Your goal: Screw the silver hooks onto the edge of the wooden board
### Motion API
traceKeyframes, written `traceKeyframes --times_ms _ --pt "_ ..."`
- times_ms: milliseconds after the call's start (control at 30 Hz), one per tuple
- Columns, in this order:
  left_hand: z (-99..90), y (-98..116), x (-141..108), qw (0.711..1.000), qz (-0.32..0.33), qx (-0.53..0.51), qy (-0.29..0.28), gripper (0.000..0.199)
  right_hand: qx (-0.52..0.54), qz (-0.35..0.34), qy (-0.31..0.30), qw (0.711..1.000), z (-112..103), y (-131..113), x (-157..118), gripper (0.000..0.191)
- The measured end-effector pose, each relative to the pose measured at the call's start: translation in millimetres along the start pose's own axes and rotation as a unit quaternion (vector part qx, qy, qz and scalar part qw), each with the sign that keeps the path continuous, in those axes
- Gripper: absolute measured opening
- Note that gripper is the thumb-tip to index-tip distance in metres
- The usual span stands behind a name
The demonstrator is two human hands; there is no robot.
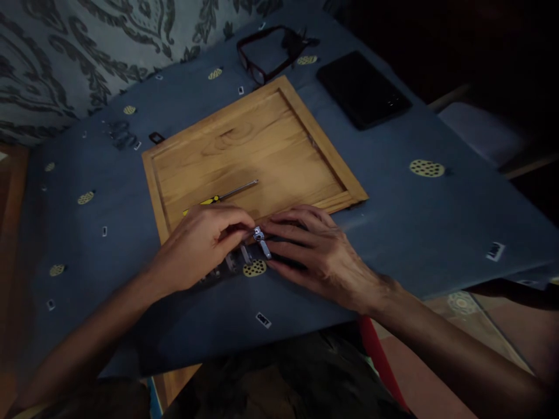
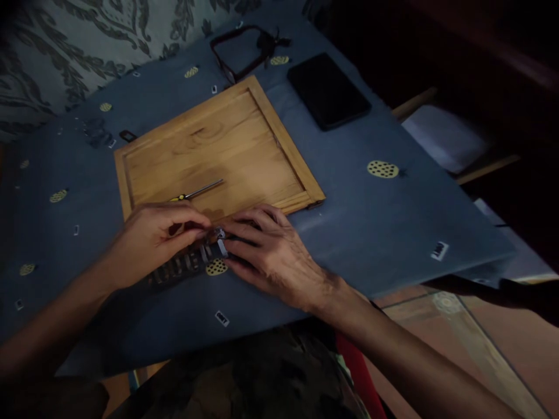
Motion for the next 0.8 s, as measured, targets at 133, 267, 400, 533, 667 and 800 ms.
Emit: traceKeyframes --times_ms 133,267,400,533,667,800 --pt "2.9 2.0 -8.8 0.999 0.017 0.027 0.016 0.013 0.001 -0.003 0.000 1.000 0.2 0.2 -0.1 0.016" --pt "9.7 5.4 -9.7 0.996 0.038 0.074 0.016 0.010 0.001 -0.010 0.003 1.000 0.1 -0.5 0.4 0.015" --pt "13.9 9.1 -4.0 0.990 0.063 0.124 -0.004 0.009 -0.001 -0.011 0.007 1.000 -0.4 -0.8 0.8 0.015" --pt "16.0 9.8 1.0 0.982 0.079 0.165 -0.038 0.012 0.000 -0.014 0.012 1.000 -0.7 -1.3 1.4 0.014" --pt "16.7 8.8 2.9 0.977 0.089 0.182 -0.065 0.013 0.001 -0.011 0.014 1.000 0.0 -1.4 1.7 0.014" --pt "19.0 8.6 3.4 0.973 0.108 0.183 -0.095 0.014 0.003 -0.007 0.011 1.000 0.2 -1.2 1.6 0.015"
Point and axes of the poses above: each hand's wrist, its own x-axis towards the middle knuckle, its own z-axis out of the palm, y = z × x, the point moved 3 cm from there along x, towards the middle knuckle, and after that the axes turned 14 degrees about y, right-handed, at the moved point
